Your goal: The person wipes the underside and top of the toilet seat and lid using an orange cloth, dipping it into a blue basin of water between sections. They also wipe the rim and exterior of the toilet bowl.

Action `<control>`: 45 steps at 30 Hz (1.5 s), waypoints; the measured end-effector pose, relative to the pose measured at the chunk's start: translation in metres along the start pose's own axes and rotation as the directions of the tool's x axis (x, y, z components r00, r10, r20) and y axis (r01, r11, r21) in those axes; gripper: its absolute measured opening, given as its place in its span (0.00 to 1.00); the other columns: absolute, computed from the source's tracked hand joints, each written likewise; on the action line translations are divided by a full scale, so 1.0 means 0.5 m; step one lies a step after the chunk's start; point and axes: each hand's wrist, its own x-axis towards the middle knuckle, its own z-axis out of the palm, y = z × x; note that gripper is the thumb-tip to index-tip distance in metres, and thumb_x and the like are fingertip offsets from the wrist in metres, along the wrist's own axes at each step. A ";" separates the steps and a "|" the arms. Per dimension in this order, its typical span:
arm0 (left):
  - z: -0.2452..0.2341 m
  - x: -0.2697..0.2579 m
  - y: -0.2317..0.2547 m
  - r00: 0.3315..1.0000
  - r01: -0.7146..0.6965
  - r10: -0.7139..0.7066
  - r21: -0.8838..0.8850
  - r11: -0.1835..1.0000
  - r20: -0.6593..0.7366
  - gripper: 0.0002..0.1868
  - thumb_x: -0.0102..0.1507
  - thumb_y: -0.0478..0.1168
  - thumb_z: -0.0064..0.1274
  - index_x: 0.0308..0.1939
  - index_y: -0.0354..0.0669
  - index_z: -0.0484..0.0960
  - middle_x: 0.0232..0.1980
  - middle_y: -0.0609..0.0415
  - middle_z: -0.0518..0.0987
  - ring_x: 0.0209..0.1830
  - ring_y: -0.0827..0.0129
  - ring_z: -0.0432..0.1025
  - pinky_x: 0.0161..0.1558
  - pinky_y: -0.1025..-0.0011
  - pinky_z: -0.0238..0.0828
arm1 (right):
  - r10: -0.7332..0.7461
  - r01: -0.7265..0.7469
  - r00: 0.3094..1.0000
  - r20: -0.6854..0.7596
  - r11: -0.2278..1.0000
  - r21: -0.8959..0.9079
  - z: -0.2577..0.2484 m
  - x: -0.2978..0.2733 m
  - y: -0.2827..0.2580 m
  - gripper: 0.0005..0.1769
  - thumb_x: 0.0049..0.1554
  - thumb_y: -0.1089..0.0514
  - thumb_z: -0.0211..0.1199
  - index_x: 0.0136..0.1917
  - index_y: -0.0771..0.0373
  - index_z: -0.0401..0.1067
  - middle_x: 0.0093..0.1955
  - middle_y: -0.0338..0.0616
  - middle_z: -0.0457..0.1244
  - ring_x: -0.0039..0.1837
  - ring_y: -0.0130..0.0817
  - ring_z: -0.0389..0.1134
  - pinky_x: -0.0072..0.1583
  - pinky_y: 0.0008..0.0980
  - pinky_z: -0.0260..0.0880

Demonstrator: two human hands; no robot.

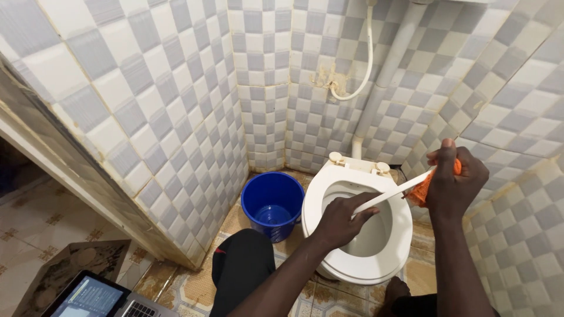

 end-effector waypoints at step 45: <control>-0.001 -0.001 -0.069 0.991 0.124 -0.129 -0.170 0.978 -0.023 0.21 0.66 0.52 0.59 0.55 0.42 0.86 0.51 0.49 0.87 0.53 0.67 0.79 0.56 0.68 0.72 | 0.026 -0.017 0.998 0.061 0.989 -0.147 -0.006 0.006 -0.039 0.23 0.71 0.49 0.62 0.41 0.67 0.79 0.29 0.38 0.64 0.32 0.24 0.63 0.38 0.28 0.60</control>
